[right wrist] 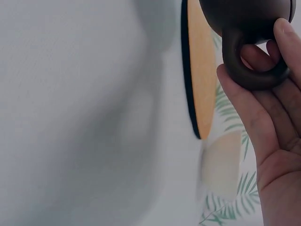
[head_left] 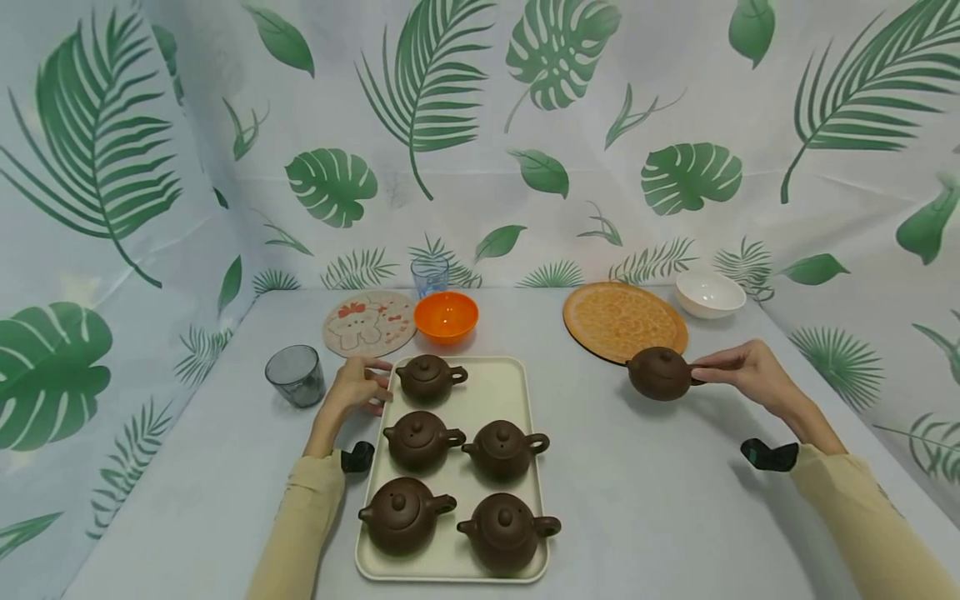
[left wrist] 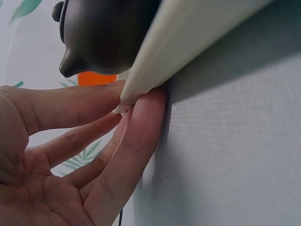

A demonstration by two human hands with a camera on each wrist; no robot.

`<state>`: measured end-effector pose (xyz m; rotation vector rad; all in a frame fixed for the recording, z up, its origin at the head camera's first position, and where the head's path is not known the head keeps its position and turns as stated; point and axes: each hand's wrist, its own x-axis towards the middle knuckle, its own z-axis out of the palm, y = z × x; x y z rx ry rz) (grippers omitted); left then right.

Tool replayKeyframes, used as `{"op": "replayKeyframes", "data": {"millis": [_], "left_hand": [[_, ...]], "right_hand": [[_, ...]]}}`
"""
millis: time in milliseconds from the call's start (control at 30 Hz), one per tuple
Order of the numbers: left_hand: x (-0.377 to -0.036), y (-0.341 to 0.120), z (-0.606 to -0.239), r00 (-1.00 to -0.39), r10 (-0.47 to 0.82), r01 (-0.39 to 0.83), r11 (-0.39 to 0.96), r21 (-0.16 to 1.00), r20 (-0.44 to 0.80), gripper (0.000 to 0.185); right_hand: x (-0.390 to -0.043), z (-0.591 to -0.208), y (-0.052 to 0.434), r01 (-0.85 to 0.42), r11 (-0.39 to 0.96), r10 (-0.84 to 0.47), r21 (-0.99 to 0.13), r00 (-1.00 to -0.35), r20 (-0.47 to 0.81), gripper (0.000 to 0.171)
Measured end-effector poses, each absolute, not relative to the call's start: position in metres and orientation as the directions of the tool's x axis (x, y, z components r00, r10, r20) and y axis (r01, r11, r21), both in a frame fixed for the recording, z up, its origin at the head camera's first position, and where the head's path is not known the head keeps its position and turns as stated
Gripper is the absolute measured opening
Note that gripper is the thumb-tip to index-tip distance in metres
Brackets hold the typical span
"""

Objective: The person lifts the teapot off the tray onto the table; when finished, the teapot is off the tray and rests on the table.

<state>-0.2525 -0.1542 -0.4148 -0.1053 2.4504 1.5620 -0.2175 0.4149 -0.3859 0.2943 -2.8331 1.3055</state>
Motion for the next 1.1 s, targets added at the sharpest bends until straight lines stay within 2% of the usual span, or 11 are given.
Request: {"op": "replayKeyframes", "data": {"millis": [467, 1100], "left_hand": [[-0.253, -0.153, -0.418, -0.973, 0.066, -0.174, 0.416, 0.892, -0.221, 0.053], [-0.253, -0.155, -0.417, -0.974, 0.066, -0.17, 0.427, 0.888, -0.219, 0.052]], "right_hand": [[-0.217, -0.401, 0.438, -0.118, 0.697, -0.127, -0.707, -0.991, 0.04, 0.033], [-0.219, -0.398, 0.431, -0.089, 0.759, -0.126, -0.645, -0.992, -0.011, 0.041]]}}
